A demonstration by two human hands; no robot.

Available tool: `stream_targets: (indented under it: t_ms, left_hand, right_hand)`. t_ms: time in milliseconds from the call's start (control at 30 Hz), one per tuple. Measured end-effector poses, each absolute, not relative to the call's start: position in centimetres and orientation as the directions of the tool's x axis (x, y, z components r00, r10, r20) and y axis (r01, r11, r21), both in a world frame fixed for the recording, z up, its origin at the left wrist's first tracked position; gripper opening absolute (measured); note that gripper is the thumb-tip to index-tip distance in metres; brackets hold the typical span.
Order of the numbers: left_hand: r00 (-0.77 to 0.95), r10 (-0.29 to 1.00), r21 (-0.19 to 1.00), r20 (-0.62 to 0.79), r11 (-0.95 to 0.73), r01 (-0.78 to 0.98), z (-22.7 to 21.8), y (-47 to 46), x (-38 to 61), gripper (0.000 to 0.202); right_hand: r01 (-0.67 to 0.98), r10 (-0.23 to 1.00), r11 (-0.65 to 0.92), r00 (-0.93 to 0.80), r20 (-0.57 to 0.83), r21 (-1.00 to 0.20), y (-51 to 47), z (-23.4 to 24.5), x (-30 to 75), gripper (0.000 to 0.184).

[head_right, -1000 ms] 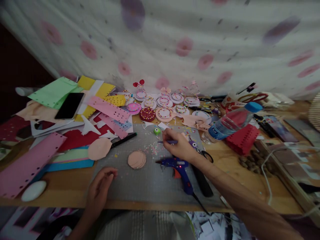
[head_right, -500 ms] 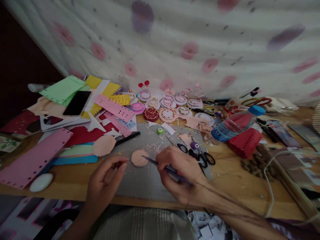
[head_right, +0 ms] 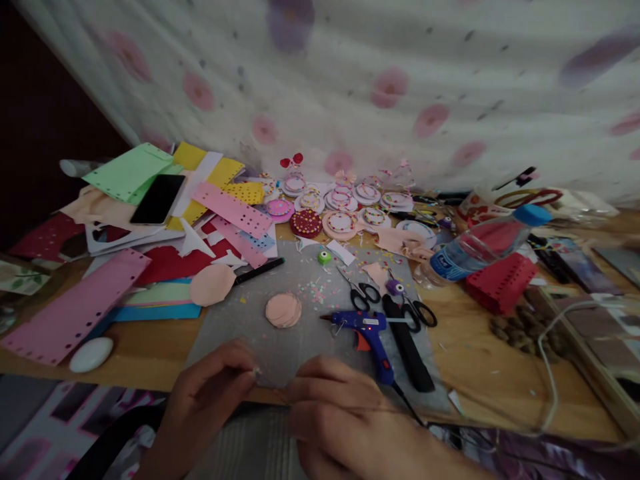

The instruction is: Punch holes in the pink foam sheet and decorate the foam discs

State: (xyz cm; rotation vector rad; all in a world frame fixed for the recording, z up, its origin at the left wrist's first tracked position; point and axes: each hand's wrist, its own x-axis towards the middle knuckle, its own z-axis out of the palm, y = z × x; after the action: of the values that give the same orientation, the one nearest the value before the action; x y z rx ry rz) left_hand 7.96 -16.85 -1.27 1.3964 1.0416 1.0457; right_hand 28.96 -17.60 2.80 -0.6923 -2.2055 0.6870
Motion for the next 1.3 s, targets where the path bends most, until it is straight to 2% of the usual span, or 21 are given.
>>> stream_targets:
  t_ms: [200, 400, 533, 667, 767, 967, 1100, 1167, 1300]
  left_hand:
    - [0.249, 0.967, 0.996, -0.052, 0.067, -0.054, -2.5, -17.3, 7.6, 0.013]
    - [0.233, 0.97, 0.987, -0.069, 0.101, -0.127, -2.5, -16.8, 8.1, 0.015]
    - [0.214, 0.974, 0.986, -0.074, 0.104, -0.131, -2.4, -16.7, 8.7, 0.015]
    - [0.244, 0.967, 0.988, -0.077, 0.108, -0.114, -2.5, -16.6, 8.9, 0.013]
    - [0.247, 0.966, 0.987, -0.077, 0.109, -0.122, -2.7, -16.4, 9.1, 0.012]
    - [0.264, 0.961, 0.98, -0.087, 0.131, -0.153, -2.6, -15.9, 9.8, 0.017]
    - [0.185, 0.981, 0.99, -0.061, 0.082, -0.11, -3.1, -15.0, 8.8, 0.024]
    - [0.104, 0.993, 0.995, -0.052, 0.06, -0.074, -4.1, -14.5, 7.5, 0.024]
    - [-0.098, 0.988, 0.993, -0.116, 0.114, -0.022, -7.5, -13.4, 4.2, 0.017]
  right_hand:
    - [0.149, 0.74, 0.633, -0.404, 0.538, -0.76, -18.4, 1.6, 28.4, 0.038]
    - [0.154, 0.855, 0.503, -0.236, 0.462, -0.851, -18.9, 0.9, 29.2, 0.029]
    - [0.178, 0.902, 0.389, -0.271, 0.335, -0.904, -19.1, 0.4, 29.6, 0.026]
    - [0.171, 0.908, 0.359, -0.293, 0.301, -0.918, -19.0, 0.2, 29.7, 0.026]
    - [0.18, 0.903, 0.362, -0.309, 0.297, -0.914, -18.7, 0.1, 29.8, 0.026]
    - [0.143, 0.88, 0.431, -0.286, 0.38, -0.891, -17.9, 0.5, 30.3, 0.023]
    - [0.346, 0.9, 0.436, -0.157, 0.406, -0.831, -14.8, 0.2, 32.3, 0.017]
    - [0.448, 0.933, 0.356, -0.121, 0.338, -0.821, -12.3, -0.6, 33.7, 0.009]
    - [0.641, 0.959, 0.263, -0.257, 0.121, -0.721, -7.7, -2.8, 36.3, 0.009]
